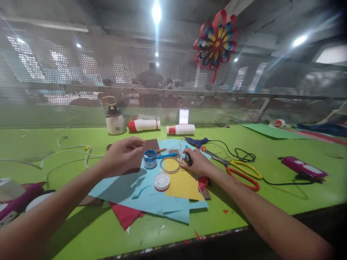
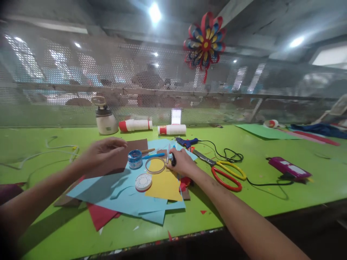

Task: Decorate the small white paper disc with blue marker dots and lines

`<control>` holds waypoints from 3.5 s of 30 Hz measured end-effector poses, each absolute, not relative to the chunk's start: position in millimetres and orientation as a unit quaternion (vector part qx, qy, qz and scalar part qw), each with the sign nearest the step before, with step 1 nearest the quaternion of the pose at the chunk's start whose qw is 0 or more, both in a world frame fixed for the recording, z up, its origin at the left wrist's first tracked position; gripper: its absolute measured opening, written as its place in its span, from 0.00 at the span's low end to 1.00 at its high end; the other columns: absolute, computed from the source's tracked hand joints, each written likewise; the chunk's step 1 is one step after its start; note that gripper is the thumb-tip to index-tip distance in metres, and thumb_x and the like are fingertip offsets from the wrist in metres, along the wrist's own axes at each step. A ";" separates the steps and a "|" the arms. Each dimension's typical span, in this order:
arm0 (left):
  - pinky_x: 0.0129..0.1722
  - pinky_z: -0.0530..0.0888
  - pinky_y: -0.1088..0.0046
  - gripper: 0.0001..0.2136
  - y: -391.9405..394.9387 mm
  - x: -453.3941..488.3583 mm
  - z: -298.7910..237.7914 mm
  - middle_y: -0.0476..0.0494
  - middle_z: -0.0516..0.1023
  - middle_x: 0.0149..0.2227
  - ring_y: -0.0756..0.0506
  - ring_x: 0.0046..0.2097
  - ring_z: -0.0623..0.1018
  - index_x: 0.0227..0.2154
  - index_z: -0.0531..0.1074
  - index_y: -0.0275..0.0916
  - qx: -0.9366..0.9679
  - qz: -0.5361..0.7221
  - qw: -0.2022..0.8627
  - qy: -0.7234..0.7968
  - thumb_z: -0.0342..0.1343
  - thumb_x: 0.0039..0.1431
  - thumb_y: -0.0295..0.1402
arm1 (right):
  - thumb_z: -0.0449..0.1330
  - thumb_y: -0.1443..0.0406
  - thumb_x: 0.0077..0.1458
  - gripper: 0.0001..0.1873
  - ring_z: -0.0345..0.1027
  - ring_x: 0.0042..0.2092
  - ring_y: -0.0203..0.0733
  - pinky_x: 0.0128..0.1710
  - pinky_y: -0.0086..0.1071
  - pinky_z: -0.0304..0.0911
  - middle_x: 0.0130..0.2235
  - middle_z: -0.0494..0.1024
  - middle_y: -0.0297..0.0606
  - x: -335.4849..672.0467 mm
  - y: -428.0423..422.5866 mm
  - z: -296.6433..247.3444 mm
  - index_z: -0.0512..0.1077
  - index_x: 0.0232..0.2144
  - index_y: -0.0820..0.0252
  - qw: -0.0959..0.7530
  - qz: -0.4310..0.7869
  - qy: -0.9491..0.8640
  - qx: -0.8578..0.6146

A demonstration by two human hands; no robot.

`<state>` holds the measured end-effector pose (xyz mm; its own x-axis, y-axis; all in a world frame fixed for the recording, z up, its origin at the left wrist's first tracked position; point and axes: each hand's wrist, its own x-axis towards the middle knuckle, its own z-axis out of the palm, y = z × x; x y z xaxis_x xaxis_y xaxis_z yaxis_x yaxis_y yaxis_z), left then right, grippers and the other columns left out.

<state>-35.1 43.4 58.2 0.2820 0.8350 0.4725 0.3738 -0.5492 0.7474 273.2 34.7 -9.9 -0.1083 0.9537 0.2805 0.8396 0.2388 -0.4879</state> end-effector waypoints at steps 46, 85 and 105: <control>0.25 0.68 0.74 0.17 -10.1 14.6 52.4 0.51 0.77 0.21 0.51 0.23 0.73 0.38 0.71 0.37 0.623 0.397 0.600 0.306 0.67 0.45 0.34 | 0.63 0.64 0.55 0.04 0.62 0.22 0.30 0.21 0.23 0.60 0.24 0.68 0.27 209.9 -53.5 12.6 0.73 0.35 0.54 0.578 0.282 -0.642 -0.417; 0.27 0.63 0.72 0.06 -7.2 4.3 42.1 0.46 0.74 0.22 0.48 0.26 0.68 0.25 0.79 0.36 0.581 0.413 0.576 0.400 0.60 0.47 0.33 | 0.56 0.75 0.55 0.26 0.67 0.53 0.45 0.54 0.45 0.65 0.51 0.74 0.40 217.1 -23.9 54.7 0.65 0.54 0.51 0.352 0.068 -0.854 -0.376; 0.31 0.63 0.72 0.16 -10.0 3.4 39.0 0.47 0.71 0.24 0.48 0.29 0.66 0.24 0.75 0.34 0.578 0.411 0.578 0.404 0.63 0.51 0.44 | 0.59 0.63 0.61 0.15 0.72 0.47 0.44 0.46 0.44 0.70 0.49 0.75 0.42 296.9 113.4 68.9 0.70 0.50 0.62 0.448 0.171 -0.631 -0.610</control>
<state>3.4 -10.0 39.0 0.3370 0.9415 0.0084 -0.0074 -0.0063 1.0000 296.9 113.4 68.9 0.1452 0.9226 0.3573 0.6172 0.1978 -0.7616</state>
